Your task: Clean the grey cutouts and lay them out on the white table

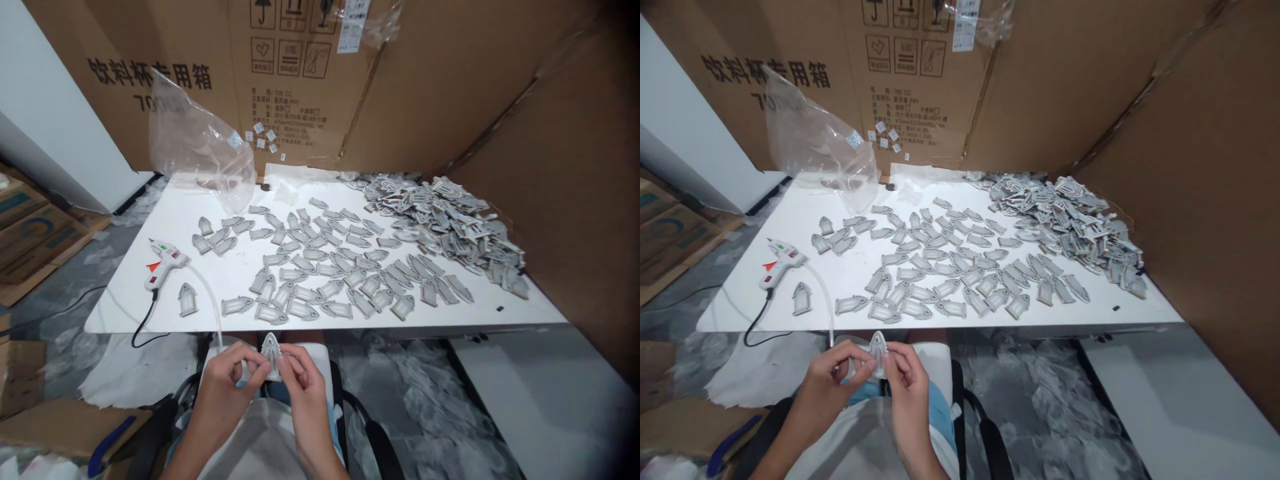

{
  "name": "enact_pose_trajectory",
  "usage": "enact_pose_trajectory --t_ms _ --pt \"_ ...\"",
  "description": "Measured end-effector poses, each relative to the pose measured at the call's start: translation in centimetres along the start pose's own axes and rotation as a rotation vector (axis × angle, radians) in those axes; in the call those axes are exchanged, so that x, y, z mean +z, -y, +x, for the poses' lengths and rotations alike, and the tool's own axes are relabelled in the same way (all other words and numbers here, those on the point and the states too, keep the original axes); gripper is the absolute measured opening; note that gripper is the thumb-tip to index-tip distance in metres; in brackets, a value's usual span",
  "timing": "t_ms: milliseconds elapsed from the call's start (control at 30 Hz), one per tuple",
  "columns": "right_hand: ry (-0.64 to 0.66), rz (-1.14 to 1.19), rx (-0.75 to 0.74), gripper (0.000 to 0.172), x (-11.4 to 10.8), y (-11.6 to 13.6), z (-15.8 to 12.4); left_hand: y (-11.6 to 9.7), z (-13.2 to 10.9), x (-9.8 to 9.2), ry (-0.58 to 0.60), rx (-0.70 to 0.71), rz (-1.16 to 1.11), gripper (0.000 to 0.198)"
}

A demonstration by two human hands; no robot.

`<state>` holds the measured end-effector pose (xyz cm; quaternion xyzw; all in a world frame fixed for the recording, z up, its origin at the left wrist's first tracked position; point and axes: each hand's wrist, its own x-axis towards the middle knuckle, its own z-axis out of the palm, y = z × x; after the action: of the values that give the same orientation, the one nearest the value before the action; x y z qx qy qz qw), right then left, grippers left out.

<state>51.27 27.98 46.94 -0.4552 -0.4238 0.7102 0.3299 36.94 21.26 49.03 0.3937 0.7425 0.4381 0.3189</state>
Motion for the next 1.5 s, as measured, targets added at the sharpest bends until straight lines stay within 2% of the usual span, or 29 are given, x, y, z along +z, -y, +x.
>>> enact_pose_trajectory --t_ms 567,667,767,833,933,1067,1167,1367,1500 --pt "-0.008 0.027 0.022 0.041 -0.1 -0.6 0.7 -0.2 0.4 0.2 -0.124 0.144 0.169 0.020" --pt "-0.007 0.017 0.015 0.041 -0.2 -0.7 0.8 0.0 0.4 0.2 -0.110 0.146 0.152 0.022" --pt "-0.002 0.023 0.011 0.042 -0.3 -0.6 0.7 0.5 0.4 0.2 -0.084 0.094 0.103 0.018" --pt "0.004 0.033 0.011 0.042 -0.3 -0.5 0.5 0.8 0.5 0.4 -0.068 0.008 0.039 0.016" --pt "0.016 0.046 0.018 0.041 -0.5 -0.5 0.5 1.2 0.7 0.6 -0.005 -0.129 -0.105 0.024" --pt "0.028 0.051 0.017 0.040 -0.6 -0.5 0.4 1.5 0.9 1.1 0.103 -0.219 -0.298 0.032" --pt "0.028 0.051 0.004 0.041 -0.6 -0.3 0.4 1.4 0.7 1.4 0.125 -0.234 -0.322 0.032" --pt "0.015 0.045 -0.019 0.037 -0.4 0.0 0.3 0.8 0.1 1.8 0.087 -0.200 -0.248 0.034" --pt "0.077 0.070 -0.002 0.046 -0.3 -0.2 0.0 0.9 0.3 1.8 0.111 -0.206 -0.277 0.036"
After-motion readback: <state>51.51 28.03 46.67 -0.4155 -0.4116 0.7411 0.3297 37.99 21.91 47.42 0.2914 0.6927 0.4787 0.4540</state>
